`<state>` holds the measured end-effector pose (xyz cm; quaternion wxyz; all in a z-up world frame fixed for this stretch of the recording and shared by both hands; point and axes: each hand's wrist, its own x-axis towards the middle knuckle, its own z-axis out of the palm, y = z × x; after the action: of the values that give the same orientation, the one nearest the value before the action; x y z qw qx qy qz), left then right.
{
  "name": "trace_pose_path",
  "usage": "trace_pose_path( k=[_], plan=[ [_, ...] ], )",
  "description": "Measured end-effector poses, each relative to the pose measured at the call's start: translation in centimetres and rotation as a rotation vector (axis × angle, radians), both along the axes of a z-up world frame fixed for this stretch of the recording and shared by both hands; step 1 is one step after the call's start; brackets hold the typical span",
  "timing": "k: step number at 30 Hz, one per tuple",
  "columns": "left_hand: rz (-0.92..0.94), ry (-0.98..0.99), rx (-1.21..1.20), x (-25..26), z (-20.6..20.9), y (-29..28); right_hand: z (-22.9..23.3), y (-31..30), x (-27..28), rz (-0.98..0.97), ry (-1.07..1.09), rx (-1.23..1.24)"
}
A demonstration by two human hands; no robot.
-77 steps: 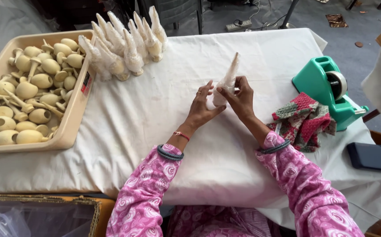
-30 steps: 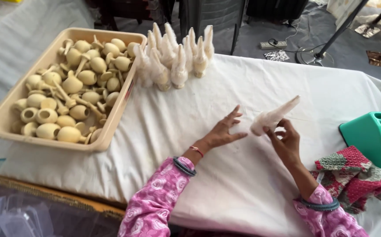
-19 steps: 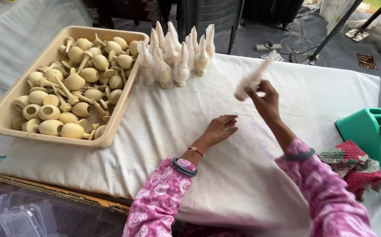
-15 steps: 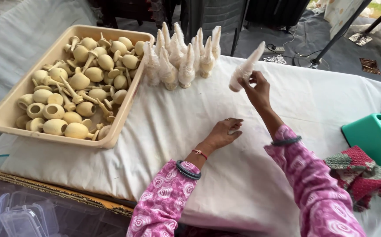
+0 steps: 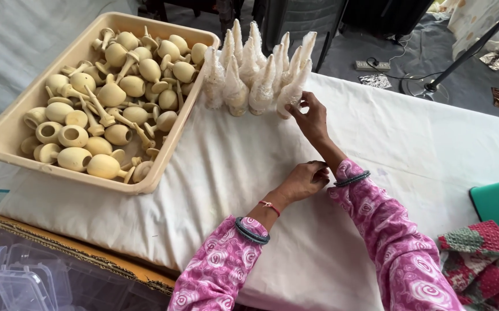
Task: The person wraps a small wooden object, resembling a bird or spinning top, in bubble wrap. They use a tape dispenser to cut and apply clear tape to secure the wrapping. The wrapped object is then placed on the table next to other similarly wrapped items.
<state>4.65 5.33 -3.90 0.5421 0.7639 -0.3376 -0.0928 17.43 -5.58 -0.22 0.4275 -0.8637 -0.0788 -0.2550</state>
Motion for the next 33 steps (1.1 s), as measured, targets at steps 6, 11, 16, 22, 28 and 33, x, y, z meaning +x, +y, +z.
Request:
trace_pose_path(
  k=[6, 11, 16, 22, 28, 33],
  plan=[
    [0.019, 0.023, -0.014, 0.6, -0.5, -0.1, -0.1, 0.7, 0.9, 0.042, -0.036, -0.042],
    [0.035, 0.056, -0.012, 0.8, -0.8, -0.3, -1.5, 0.3, 2.0, 0.064, -0.100, -0.082],
    [0.043, -0.009, -0.013, 0.9, -1.2, -0.4, 0.3, 1.2, 0.5, 0.076, 0.007, -0.018],
    [0.037, -0.022, -0.003, 0.8, -1.0, -0.3, 0.4, 1.1, -0.2, -0.057, 0.019, -0.176],
    [0.039, 0.020, 0.000, 0.7, -0.5, -0.1, -2.0, 0.2, 1.7, 0.037, 0.101, -0.058],
    [0.050, 0.052, 0.010, 0.7, -0.2, 0.0, -2.0, 0.4, 1.8, 0.044, 0.089, -0.027]
  ],
)
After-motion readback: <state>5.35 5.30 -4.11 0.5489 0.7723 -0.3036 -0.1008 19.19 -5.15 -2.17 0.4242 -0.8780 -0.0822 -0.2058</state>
